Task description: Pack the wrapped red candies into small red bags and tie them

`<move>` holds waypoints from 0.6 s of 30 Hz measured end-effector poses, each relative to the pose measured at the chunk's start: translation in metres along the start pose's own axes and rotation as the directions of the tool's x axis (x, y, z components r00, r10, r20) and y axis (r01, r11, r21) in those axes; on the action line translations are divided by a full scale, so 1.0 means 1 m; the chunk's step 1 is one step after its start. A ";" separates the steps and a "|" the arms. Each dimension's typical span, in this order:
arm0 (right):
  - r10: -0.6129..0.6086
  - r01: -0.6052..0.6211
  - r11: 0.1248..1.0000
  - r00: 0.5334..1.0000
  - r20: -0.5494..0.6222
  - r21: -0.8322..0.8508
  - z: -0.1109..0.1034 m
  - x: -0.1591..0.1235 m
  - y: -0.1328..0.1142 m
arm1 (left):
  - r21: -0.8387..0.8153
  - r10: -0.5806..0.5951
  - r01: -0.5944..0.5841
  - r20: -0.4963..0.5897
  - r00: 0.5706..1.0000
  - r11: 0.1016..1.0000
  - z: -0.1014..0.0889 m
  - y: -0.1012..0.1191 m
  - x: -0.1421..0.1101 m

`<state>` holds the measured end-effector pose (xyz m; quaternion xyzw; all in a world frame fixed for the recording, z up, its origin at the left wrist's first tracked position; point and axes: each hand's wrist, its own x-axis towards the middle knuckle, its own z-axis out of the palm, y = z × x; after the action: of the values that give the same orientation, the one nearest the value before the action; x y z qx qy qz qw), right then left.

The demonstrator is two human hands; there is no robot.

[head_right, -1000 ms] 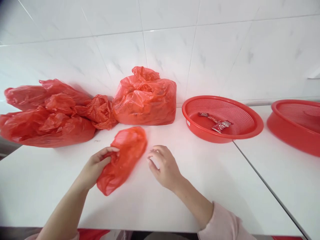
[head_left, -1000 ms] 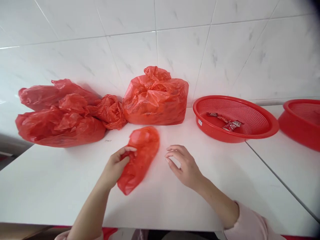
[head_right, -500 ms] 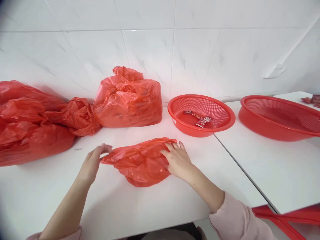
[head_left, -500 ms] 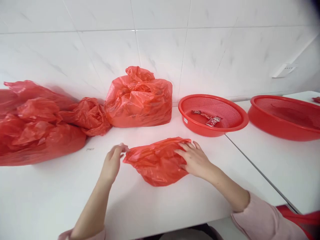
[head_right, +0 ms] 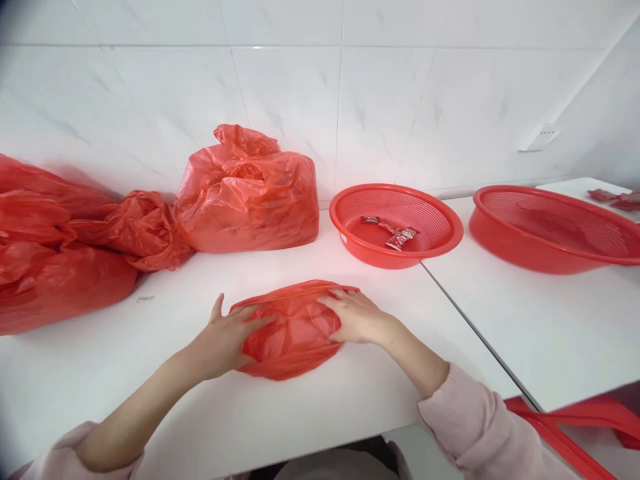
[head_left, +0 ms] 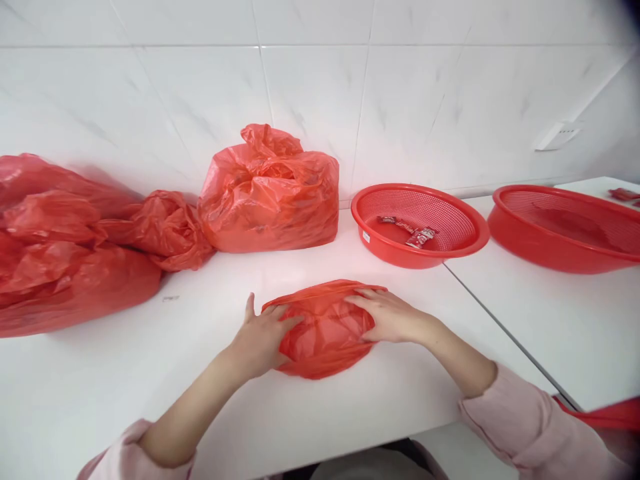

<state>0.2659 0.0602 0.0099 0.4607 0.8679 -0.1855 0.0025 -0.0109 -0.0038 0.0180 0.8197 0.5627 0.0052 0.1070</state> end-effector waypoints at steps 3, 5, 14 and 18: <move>-0.007 0.026 0.996 0.977 -0.214 0.085 -0.014 -0.007 0.004 | -0.152 0.051 -0.069 -0.119 0.992 0.986 -0.002 -0.002 0.004; 0.013 0.032 0.995 0.889 -0.459 0.089 -0.028 -0.008 0.008 | -0.217 0.052 -0.124 -0.309 0.950 0.968 -0.003 0.002 0.010; 0.342 -0.294 0.939 0.771 -0.537 0.176 -0.078 -0.010 0.069 | -0.381 -0.200 -0.143 -0.726 0.658 0.913 0.021 -0.003 0.019; 0.385 -0.307 0.923 0.741 -0.550 0.233 -0.112 -0.005 0.099 | -0.519 -0.362 -0.079 -0.690 0.627 0.851 0.022 -0.005 0.018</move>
<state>0.3664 0.1427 0.0836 0.6475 0.7112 -0.0857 -0.2601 -0.0060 0.0109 -0.0067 0.6317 0.5971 0.4898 0.0677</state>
